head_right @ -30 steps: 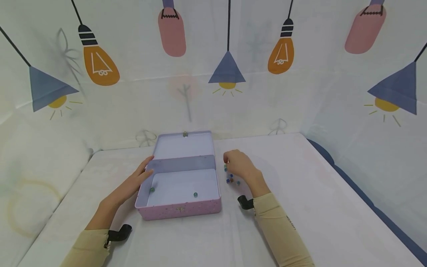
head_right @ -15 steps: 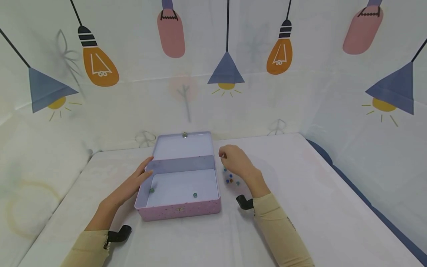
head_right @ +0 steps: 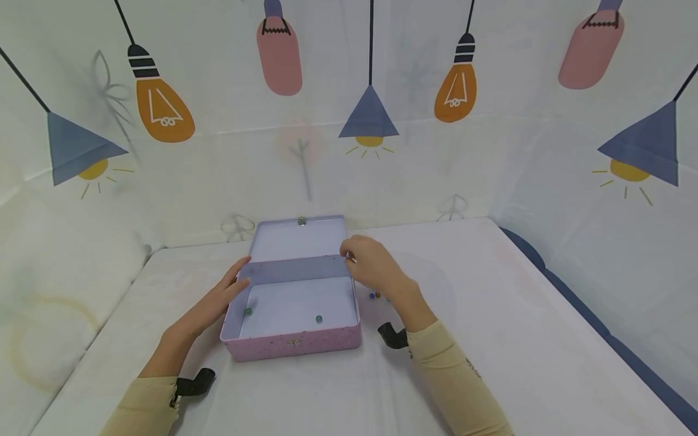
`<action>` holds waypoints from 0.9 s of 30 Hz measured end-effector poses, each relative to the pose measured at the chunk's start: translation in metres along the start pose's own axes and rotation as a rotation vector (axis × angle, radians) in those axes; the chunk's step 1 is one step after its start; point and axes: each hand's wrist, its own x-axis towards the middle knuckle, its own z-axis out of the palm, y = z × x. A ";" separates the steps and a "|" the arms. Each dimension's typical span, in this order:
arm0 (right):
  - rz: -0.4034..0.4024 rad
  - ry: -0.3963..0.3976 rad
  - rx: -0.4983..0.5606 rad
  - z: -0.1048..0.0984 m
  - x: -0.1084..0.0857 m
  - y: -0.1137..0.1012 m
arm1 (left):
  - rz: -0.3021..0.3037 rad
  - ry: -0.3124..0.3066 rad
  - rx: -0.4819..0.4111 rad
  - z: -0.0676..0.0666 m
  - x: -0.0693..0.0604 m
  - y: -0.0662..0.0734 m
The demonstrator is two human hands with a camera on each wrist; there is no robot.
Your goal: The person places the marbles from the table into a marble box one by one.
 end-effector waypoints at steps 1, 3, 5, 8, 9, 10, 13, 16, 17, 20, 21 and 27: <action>-0.008 -0.003 0.001 0.001 0.000 -0.002 | -0.001 -0.001 0.000 0.000 0.000 0.000; -0.028 -0.014 0.005 0.003 0.000 -0.004 | -0.002 -0.001 0.000 0.000 0.000 -0.001; -0.048 -0.028 0.011 0.005 -0.001 -0.007 | -0.001 -0.001 -0.002 0.001 0.000 -0.001; -0.081 -0.049 0.011 0.008 0.000 -0.010 | -0.001 0.001 -0.001 0.001 0.000 -0.001; -0.091 -0.055 0.010 0.010 0.000 -0.012 | -0.001 0.001 0.001 0.000 0.000 -0.001; -0.101 -0.063 0.010 0.011 0.001 -0.013 | 0.001 0.002 0.001 0.000 0.000 -0.001; -0.131 -0.087 0.010 0.016 0.001 -0.018 | 0.005 0.004 0.003 0.000 0.000 -0.001; -0.168 -0.107 -0.012 0.024 0.001 -0.023 | 0.005 0.004 0.001 0.001 0.000 -0.001; -0.180 -0.113 -0.020 0.027 0.000 -0.025 | 0.004 0.003 0.000 0.001 0.001 0.000; -0.196 -0.140 -0.031 0.037 -0.001 -0.031 | -0.003 -0.001 0.001 0.002 0.000 0.000; -0.194 -0.154 -0.029 0.039 -0.001 -0.033 | -0.003 -0.003 0.001 0.002 0.000 0.001; -0.192 -0.219 -0.020 0.050 -0.001 -0.043 | -0.009 -0.004 0.003 0.000 -0.002 0.004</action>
